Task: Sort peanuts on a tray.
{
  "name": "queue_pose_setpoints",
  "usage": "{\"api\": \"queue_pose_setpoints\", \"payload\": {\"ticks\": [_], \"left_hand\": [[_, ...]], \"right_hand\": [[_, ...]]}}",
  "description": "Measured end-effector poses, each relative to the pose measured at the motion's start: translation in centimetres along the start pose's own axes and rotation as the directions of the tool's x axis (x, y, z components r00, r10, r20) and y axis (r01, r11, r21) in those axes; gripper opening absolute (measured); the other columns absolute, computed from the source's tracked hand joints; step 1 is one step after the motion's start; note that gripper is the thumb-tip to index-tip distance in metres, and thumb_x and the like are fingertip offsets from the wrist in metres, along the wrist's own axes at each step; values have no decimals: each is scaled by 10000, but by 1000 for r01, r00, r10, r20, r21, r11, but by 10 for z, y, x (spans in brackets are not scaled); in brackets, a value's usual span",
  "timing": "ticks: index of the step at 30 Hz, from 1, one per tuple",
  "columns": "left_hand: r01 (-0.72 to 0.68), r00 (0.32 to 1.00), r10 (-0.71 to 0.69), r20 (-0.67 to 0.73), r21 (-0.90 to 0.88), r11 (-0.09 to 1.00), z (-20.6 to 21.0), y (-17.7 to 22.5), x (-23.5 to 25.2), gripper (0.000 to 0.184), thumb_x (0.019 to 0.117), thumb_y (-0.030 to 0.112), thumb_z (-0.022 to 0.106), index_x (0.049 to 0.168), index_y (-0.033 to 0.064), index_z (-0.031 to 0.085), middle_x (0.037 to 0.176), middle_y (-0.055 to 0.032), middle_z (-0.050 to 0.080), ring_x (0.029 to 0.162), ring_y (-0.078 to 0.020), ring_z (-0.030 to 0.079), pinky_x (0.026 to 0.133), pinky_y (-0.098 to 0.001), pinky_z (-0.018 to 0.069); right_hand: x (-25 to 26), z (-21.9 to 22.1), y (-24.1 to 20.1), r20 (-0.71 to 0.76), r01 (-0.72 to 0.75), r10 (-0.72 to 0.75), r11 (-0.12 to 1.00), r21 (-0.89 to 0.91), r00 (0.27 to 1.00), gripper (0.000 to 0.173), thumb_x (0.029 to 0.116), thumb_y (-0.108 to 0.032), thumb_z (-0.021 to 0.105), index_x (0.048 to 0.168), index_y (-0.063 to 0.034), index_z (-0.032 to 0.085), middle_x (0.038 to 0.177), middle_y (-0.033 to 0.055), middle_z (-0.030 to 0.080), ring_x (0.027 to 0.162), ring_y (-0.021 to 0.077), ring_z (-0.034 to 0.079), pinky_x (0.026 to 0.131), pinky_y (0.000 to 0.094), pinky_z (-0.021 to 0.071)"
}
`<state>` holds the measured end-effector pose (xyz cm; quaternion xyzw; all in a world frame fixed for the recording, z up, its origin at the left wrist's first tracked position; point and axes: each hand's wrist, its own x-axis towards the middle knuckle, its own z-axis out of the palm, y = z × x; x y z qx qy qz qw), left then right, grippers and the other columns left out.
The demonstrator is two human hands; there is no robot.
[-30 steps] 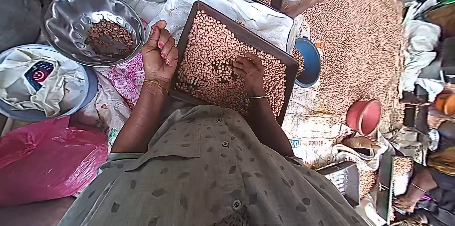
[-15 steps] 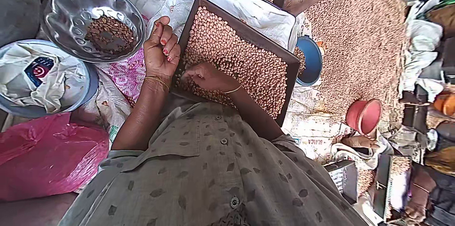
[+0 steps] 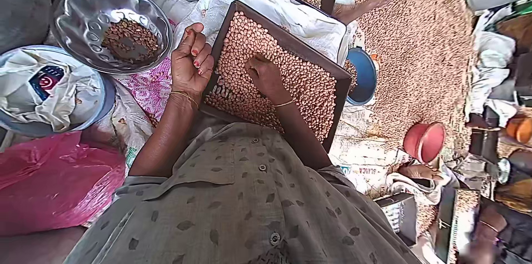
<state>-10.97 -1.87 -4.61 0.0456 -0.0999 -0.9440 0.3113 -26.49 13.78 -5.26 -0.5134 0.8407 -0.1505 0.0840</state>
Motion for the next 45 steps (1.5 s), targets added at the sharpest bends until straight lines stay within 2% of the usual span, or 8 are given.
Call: {"api": "queue_pose_setpoints", "payload": {"ticks": [4, 11, 19, 28, 36, 41, 43, 45], "left_hand": [[23, 999, -23, 25, 7, 1000, 3, -1, 1, 373, 1128, 197, 206, 1069, 111, 564, 628, 67, 502, 431, -2, 432, 400, -124, 373], [66, 995, -72, 69, 75, 995, 2, 0, -2, 379, 1127, 201, 214, 1075, 121, 580, 649, 75, 516, 443, 2, 441, 411, -118, 384], [253, 955, -297, -29, 606, 754, 12, -6, -8, 539, 1130, 339, 122, 1174, 144, 623, 684, 94, 498, 438, 12, 347, 385, -121, 289], [191, 980, -198, -1, 261, 946, 8, 0, -5, 427, 1132, 236, 188, 1090, 125, 599, 650, 88, 485, 427, 14, 374, 382, -108, 321], [100, 993, -106, 51, 107, 989, 3, 1, -3, 424, 1130, 226, 178, 1105, 116, 587, 654, 77, 495, 444, 0, 409, 402, -120, 354], [73, 995, -76, 58, 65, 995, 3, 0, -2, 414, 1128, 225, 179, 1096, 110, 576, 637, 70, 489, 431, -7, 411, 398, -122, 363], [64, 996, -66, 53, 49, 997, 1, 0, 0, 408, 1129, 225, 178, 1096, 107, 567, 641, 67, 487, 430, -6, 407, 395, -121, 358], [51, 998, -52, 32, 41, 998, 1, 0, 0, 411, 1131, 225, 178, 1091, 97, 566, 636, 63, 494, 428, -6, 408, 397, -122, 356]], "right_hand": [[-5, 0, -2, 19, -14, 15, 998, -55, 1000, 209, 967, -80, 616, 1127, -38, 743, 1213, 183, 675, 960, 352, 713, 761, 516, 592], [-8, 12, 8, -104, 82, -88, 995, -61, 991, 184, 970, -107, 588, 992, -39, 758, 1064, 164, 691, 813, 318, 710, 637, 478, 575], [4, -15, -4, -303, 131, -34, 942, 309, 952, 167, 958, -47, 582, 994, 18, 731, 938, 149, 675, 682, 151, 603, 627, 274, 518], [-9, 3, 8, -26, 19, -16, 994, 111, 1000, 168, 928, -26, 640, 1048, -21, 757, 1097, 186, 708, 942, 331, 709, 791, 501, 583], [-7, 0, 4, 52, 23, -27, 997, 73, 998, 174, 949, -125, 672, 1085, -46, 745, 1102, 179, 672, 930, 324, 693, 786, 493, 579], [-4, 4, -8, -143, 185, -133, 870, 456, 981, 130, 960, -78, 655, 992, 18, 737, 970, 151, 695, 815, 175, 663, 730, 299, 563], [3, 2, -23, -214, 286, -211, 858, 428, 954, 205, 958, -52, 635, 1119, 11, 746, 1133, 163, 728, 1041, 220, 704, 903, 337, 582], [11, 5, -33, -140, 344, -316, 896, 281, 938, 274, 944, -88, 652, 1194, -27, 746, 1322, 148, 683, 1329, 306, 575, 1130, 472, 429]]}}
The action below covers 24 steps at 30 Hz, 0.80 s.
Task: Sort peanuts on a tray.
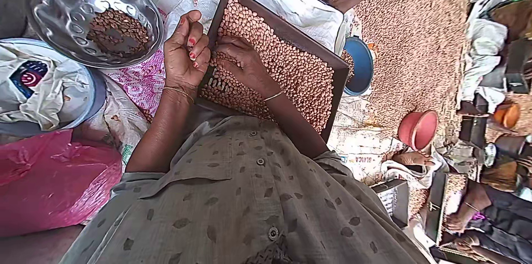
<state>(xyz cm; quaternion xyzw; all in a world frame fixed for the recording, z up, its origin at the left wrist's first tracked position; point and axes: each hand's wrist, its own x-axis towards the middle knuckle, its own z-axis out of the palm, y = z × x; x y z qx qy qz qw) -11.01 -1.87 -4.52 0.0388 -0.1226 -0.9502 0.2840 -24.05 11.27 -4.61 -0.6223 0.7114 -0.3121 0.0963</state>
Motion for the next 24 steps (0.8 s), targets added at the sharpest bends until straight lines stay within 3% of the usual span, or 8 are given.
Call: {"api": "queue_pose_setpoints", "payload": {"ticks": [3, 6, 10, 12, 14, 18, 21, 24], "left_hand": [[-5, 1000, 5, -13, -9, 1000, 0, 0, 0, 412, 1133, 237, 177, 1101, 97, 563, 640, 58, 499, 426, -10, 414, 394, -125, 361], [-14, 1000, 14, -17, -17, 1000, 0, 1, 0, 404, 1131, 230, 188, 1090, 102, 569, 632, 65, 499, 426, -6, 419, 397, -124, 367], [-29, 999, 28, -32, -15, 999, 1, 1, 1, 398, 1127, 208, 189, 1079, 107, 571, 636, 64, 498, 426, -4, 411, 389, -124, 356], [-19, 999, 18, -33, -33, 999, 1, 0, 0, 402, 1129, 212, 187, 1079, 98, 569, 636, 55, 500, 426, -11, 416, 389, -127, 362], [-5, 1000, 4, -29, -42, 999, 2, 0, 0, 410, 1130, 218, 180, 1064, 96, 565, 624, 52, 497, 421, -13, 418, 388, -130, 364], [48, 999, -48, 10, -18, 999, 1, 0, -1, 426, 1133, 239, 171, 1041, 106, 565, 617, 58, 497, 420, -9, 423, 389, -126, 369], [77, 997, -78, 19, 45, 996, 0, 0, -2, 429, 1130, 236, 174, 1051, 115, 579, 611, 66, 488, 426, -8, 419, 397, -123, 362], [86, 996, -89, 28, 103, 991, 2, 1, -3, 436, 1131, 237, 165, 1050, 129, 579, 610, 77, 481, 428, -4, 413, 400, -123, 355]], "right_hand": [[-1, 11, 8, 146, 12, 26, 967, -253, 989, 236, 939, -198, 674, 1145, -135, 771, 1411, 84, 639, 1447, 347, 449, 1184, 608, 286], [-17, -7, 23, 65, -104, 138, 921, -375, 988, 179, 925, -203, 712, 1069, -119, 777, 1260, 128, 689, 1279, 380, 563, 1070, 596, 395], [-57, -54, 42, -23, -382, 405, 840, -386, 914, 166, 939, -127, 684, 1069, -50, 755, 1203, 198, 677, 1136, 381, 646, 936, 543, 535], [-81, -75, 41, -11, -488, 518, 799, -353, 856, 159, 945, -70, 658, 1071, -25, 746, 1160, 203, 679, 1046, 367, 679, 869, 544, 557], [-98, -88, 36, 9, -545, 578, 775, -320, 816, 181, 948, -29, 632, 1087, -20, 748, 1168, 209, 688, 1067, 373, 678, 901, 562, 544], [-109, -81, 19, -12, -480, 488, 854, -202, 873, 225, 942, -6, 616, 1125, -35, 744, 1305, 206, 631, 1109, 325, 676, 914, 478, 581], [-99, -51, 9, -49, -315, 312, 944, -99, 949, 141, 934, -18, 651, 1038, -8, 745, 1177, 196, 673, 1077, 300, 675, 902, 426, 586], [-87, -24, 4, 7, -291, 299, 932, -217, 954, 135, 971, -81, 624, 1002, -22, 741, 1060, 175, 684, 970, 320, 692, 774, 460, 588]]}}
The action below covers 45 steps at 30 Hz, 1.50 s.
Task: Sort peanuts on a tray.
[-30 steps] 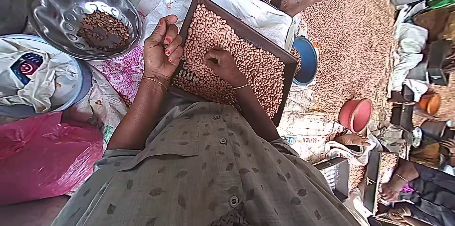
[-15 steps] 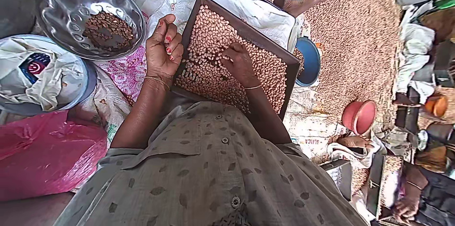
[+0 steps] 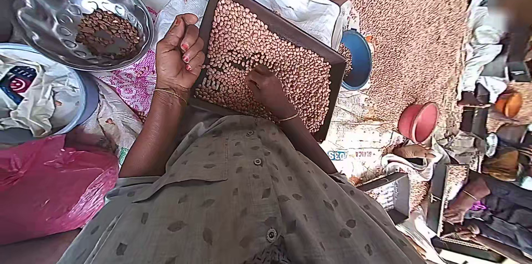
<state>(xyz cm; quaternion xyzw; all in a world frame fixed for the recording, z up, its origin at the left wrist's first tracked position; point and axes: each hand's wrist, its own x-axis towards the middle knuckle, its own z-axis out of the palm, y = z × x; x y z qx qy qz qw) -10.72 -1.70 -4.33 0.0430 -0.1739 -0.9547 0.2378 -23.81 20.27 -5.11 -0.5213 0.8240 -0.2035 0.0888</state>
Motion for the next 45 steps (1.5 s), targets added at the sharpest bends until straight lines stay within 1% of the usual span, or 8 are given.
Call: {"api": "queue_pose_setpoints", "payload": {"ticks": [13, 16, 19, 22, 26, 30, 38, 45], "left_hand": [[139, 987, -154, 40, 264, 955, 2, -1, -1, 459, 1124, 239, 177, 1103, 117, 619, 650, 90, 480, 442, 8, 376, 392, -114, 309], [250, 960, -279, 3, 432, 866, 5, -1, -3, 541, 1129, 332, 138, 1186, 113, 630, 722, 77, 520, 464, 5, 380, 397, -116, 303], [501, 865, -346, -363, 607, 617, 46, -1, -10, 498, 1129, 399, 184, 1137, 166, 624, 708, 66, 488, 436, -17, 285, 404, -135, 221], [408, 887, -445, -121, 657, 634, 14, -6, -7, 475, 1134, 392, 218, 1155, 135, 616, 714, 79, 583, 431, 31, 347, 378, -111, 273], [273, 950, -312, 26, 419, 866, 1, -2, -4, 458, 1124, 275, 212, 1073, 129, 643, 689, 84, 530, 449, 29, 387, 385, -101, 306], [50, 999, -49, -19, 71, 996, 0, 1, -1, 372, 1122, 180, 235, 996, 135, 581, 667, 73, 503, 455, 15, 420, 394, -101, 345], [-69, 995, 59, -76, -148, 987, -6, 3, 4, 379, 1131, 214, 209, 1031, 123, 563, 657, 60, 509, 447, -4, 433, 402, -118, 367], [-70, 996, 63, -69, -103, 992, -6, 3, 5, 375, 1134, 226, 204, 1050, 131, 557, 622, 73, 494, 423, 4, 421, 389, -115, 366]], "right_hand": [[-2, 7, -14, 48, -90, 104, 966, -242, 993, 151, 944, -131, 628, 949, -10, 718, 1014, 181, 709, 861, 352, 720, 645, 515, 567], [3, 2, -6, -41, -184, 182, 981, -60, 982, 175, 901, -159, 652, 914, 7, 703, 922, 165, 709, 784, 316, 702, 664, 510, 555], [12, -12, -17, -193, -88, 164, 932, 352, 967, 114, 946, -91, 646, 958, 12, 693, 825, 88, 689, 666, 117, 649, 621, 282, 565], [17, -16, -49, -204, 77, 86, 733, 676, 975, 202, 982, 3, 597, 1142, 110, 658, 955, 140, 712, 698, 117, 689, 648, 283, 624], [18, 7, -43, -90, 31, 45, 716, 697, 995, 185, 1005, -15, 559, 1117, 98, 654, 937, 127, 706, 753, 114, 690, 693, 275, 608], [-3, 30, -22, 53, 269, -325, 854, 446, 944, 166, 928, -33, 659, 1040, 18, 770, 1172, 172, 723, 1199, 313, 639, 1084, 450, 472], [-48, -45, 46, 140, -156, 73, 597, 787, 987, 231, 1030, -171, 550, 953, -53, 733, 851, 24, 762, 698, 88, 712, 650, 254, 605], [34, -19, -9, -12, 28, -28, 715, 699, 1000, 223, 983, 1, 571, 1156, 78, 690, 1193, 172, 703, 1103, 191, 688, 984, 343, 570]]}}
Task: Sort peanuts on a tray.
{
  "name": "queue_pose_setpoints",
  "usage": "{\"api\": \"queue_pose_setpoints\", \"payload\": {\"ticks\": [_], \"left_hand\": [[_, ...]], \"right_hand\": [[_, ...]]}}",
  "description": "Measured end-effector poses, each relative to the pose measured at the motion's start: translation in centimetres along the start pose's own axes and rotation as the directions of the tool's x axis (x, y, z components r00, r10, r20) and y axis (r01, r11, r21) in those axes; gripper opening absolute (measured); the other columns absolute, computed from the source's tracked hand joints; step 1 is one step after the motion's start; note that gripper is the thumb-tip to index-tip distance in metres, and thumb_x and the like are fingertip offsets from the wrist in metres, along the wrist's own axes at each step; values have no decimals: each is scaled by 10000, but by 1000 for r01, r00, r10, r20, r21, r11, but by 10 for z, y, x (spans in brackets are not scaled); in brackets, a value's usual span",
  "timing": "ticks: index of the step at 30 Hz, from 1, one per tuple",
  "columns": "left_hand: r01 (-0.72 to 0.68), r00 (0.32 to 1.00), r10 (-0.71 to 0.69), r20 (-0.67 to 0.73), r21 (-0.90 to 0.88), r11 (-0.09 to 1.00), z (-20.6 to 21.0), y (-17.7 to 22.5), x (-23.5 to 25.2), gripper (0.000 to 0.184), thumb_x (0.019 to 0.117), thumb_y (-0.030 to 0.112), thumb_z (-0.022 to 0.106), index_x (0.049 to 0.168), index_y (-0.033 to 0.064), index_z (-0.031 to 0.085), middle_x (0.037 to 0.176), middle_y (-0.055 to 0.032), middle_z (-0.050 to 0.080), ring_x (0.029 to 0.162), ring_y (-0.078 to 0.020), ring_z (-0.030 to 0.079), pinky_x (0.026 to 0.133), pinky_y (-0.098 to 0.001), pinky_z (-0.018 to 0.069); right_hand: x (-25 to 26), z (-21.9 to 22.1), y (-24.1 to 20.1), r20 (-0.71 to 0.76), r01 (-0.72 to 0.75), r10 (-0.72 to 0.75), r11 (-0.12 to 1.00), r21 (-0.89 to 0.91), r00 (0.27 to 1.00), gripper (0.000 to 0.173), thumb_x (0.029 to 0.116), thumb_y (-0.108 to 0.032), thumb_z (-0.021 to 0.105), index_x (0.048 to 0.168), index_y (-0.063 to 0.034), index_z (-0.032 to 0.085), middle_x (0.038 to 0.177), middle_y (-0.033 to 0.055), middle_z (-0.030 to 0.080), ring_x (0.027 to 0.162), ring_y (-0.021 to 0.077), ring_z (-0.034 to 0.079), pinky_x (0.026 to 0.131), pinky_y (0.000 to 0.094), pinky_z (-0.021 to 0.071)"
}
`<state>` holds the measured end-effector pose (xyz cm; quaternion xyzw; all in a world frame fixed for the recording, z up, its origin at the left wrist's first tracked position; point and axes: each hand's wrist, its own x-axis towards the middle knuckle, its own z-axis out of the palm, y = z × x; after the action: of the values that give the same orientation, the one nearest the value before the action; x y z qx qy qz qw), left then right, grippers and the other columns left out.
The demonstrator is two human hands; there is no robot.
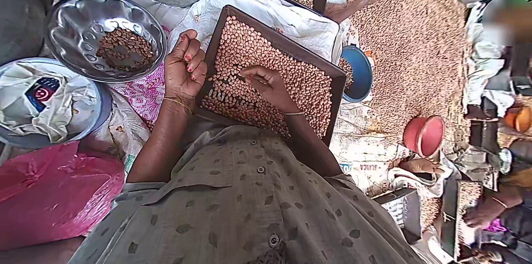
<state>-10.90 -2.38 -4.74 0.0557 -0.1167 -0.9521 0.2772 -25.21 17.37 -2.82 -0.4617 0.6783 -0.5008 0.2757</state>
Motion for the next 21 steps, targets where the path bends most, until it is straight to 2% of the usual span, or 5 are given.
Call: {"api": "queue_pose_setpoints", "payload": {"ticks": [5, 8, 11, 16, 21], "left_hand": [[-8, 999, 9, -34, 14, 1000, 1, 0, 0, 381, 1132, 211, 206, 1043, 120, 566, 625, 79, 490, 426, 16, 404, 394, -104, 344], [9, 1000, -9, -15, -10, 1000, -3, 0, 0, 374, 1126, 198, 202, 1048, 117, 559, 632, 74, 509, 434, 16, 431, 400, -105, 367], [16, 1000, -16, -8, -5, 1000, -4, 1, 1, 379, 1129, 209, 208, 1044, 120, 567, 636, 76, 515, 435, 15, 440, 400, -104, 375], [34, 999, -33, 15, -33, 999, -5, 1, 4, 367, 1129, 205, 211, 1047, 108, 555, 653, 61, 517, 447, 5, 451, 404, -108, 383], [27, 1000, -27, 7, -5, 1000, -3, 0, 5, 366, 1128, 199, 209, 1043, 109, 554, 649, 65, 509, 443, 10, 440, 400, -103, 371]], "right_hand": [[29, 83, 13, 408, 414, -248, 820, -394, 879, 171, 909, -118, 694, 1009, -3, 771, 1075, 165, 734, 1116, 333, 654, 1048, 486, 458], [11, 80, 19, 550, 507, -276, 797, -327, 788, 205, 876, -19, 605, 971, -22, 787, 1008, 147, 733, 1023, 338, 663, 962, 495, 467], [-18, 37, 21, 603, 399, -197, 890, -222, 773, 174, 933, -38, 604, 999, 19, 755, 1036, 159, 729, 1032, 305, 676, 997, 466, 480], [-60, -52, -3, 584, -171, 244, 969, -178, 774, 181, 935, -158, 679, 844, -20, 752, 769, 16, 679, 686, 51, 605, 640, 263, 497], [-57, -73, 7, 125, -231, 238, 970, -73, 963, 220, 1000, -114, 609, 827, 1, 680, 695, 2, 684, 619, 34, 647, 613, 229, 562]]}}
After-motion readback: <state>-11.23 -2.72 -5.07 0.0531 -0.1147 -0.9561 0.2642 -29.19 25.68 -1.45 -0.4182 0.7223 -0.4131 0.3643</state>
